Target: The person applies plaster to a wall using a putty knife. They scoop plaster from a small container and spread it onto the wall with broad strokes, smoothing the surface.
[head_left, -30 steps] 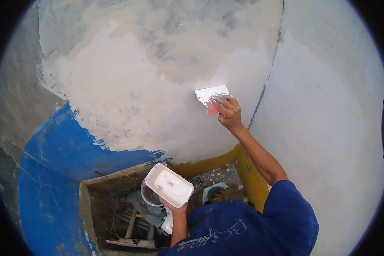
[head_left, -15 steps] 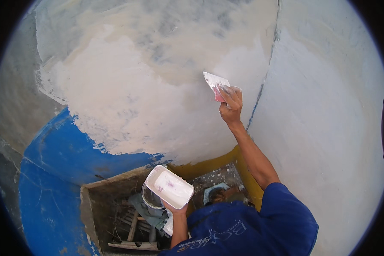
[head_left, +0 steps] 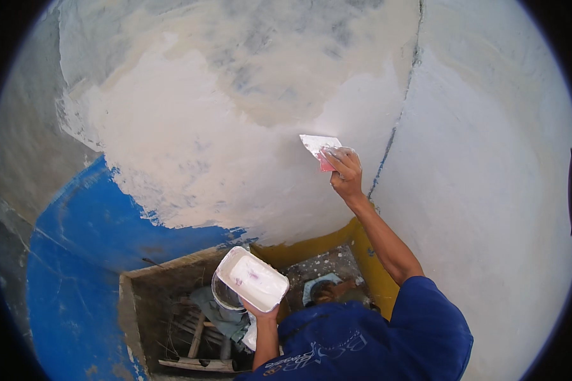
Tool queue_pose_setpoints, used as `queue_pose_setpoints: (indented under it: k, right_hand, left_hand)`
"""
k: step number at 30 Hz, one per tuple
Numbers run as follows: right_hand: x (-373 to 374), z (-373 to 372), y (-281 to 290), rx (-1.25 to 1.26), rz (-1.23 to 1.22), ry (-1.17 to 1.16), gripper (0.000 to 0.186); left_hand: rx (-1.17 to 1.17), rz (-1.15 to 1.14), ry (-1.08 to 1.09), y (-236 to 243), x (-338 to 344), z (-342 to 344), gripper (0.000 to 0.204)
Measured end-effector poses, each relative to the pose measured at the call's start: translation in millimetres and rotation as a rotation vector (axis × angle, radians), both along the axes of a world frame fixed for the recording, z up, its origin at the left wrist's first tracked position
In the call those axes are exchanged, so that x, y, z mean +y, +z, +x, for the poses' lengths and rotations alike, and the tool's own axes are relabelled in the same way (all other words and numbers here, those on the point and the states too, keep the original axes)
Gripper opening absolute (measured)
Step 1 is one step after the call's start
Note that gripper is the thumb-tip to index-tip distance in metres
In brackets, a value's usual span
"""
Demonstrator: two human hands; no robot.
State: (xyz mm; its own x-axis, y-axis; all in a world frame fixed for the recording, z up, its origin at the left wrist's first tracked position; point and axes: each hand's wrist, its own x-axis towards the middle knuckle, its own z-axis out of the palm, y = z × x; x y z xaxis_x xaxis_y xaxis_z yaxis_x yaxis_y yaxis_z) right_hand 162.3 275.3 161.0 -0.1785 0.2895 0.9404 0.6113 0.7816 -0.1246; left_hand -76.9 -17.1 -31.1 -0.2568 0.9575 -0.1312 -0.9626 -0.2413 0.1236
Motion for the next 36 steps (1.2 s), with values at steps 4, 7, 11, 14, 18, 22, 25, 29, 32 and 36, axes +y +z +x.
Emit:
queue_pose_setpoints:
  k: [4, 7, 11, 14, 18, 22, 25, 29, 32, 36]
  right_hand:
    - [9.8, -16.3, 31.6, 0.387, 0.032, -0.089, 0.059]
    - [9.7, -60.9, 32.7, 0.467, 0.016, -0.219, 0.062]
    - [-10.3, -100.5, 12.8, 0.483, -0.117, -0.195, 0.063]
    - [-22.3, -86.0, -6.9, 0.472, -0.102, 0.002, 0.062]
    - [2.5, -36.0, 37.8, 0.438, 0.075, -0.077, 0.056]
    - [32.2, -7.6, 88.2, 0.371, 0.221, -0.182, 0.057]
    - [23.1, -12.5, 57.9, 0.281, 0.169, -0.229, 0.057]
    - [2.6, -0.8, -1.8, 0.250, 0.016, -0.123, 0.057]
    - [3.1, 11.8, 29.6, 0.324, 0.128, -0.106, 0.057]
    - [21.6, 28.6, 99.4, 0.291, 0.230, -0.198, 0.055]
  left_hand:
    - [0.022, 0.000, 0.028, -0.8, -3.7, -3.2, 0.072]
    - [-0.050, -0.018, 0.025, -3.0, -2.9, -0.2, 0.072]
    - [-0.028, -0.017, -0.018, 6.4, 2.5, 2.8, 0.071]
    - [-0.016, -0.021, -0.013, 4.9, -1.2, 1.2, 0.071]
    - [-0.048, -0.012, -0.010, 4.4, -1.4, 1.9, 0.072]
    - [-0.045, -0.009, 0.016, 1.6, -6.8, -0.5, 0.073]
    - [0.011, -0.026, 0.060, -6.1, -9.2, -1.2, 0.073]
    - [-0.006, -0.026, 0.043, -5.4, -12.8, 0.5, 0.073]
    - [0.024, -0.008, 0.053, -2.9, -8.2, -4.1, 0.073]
    - [-0.034, -0.003, 0.019, 2.8, -7.8, 0.0, 0.074]
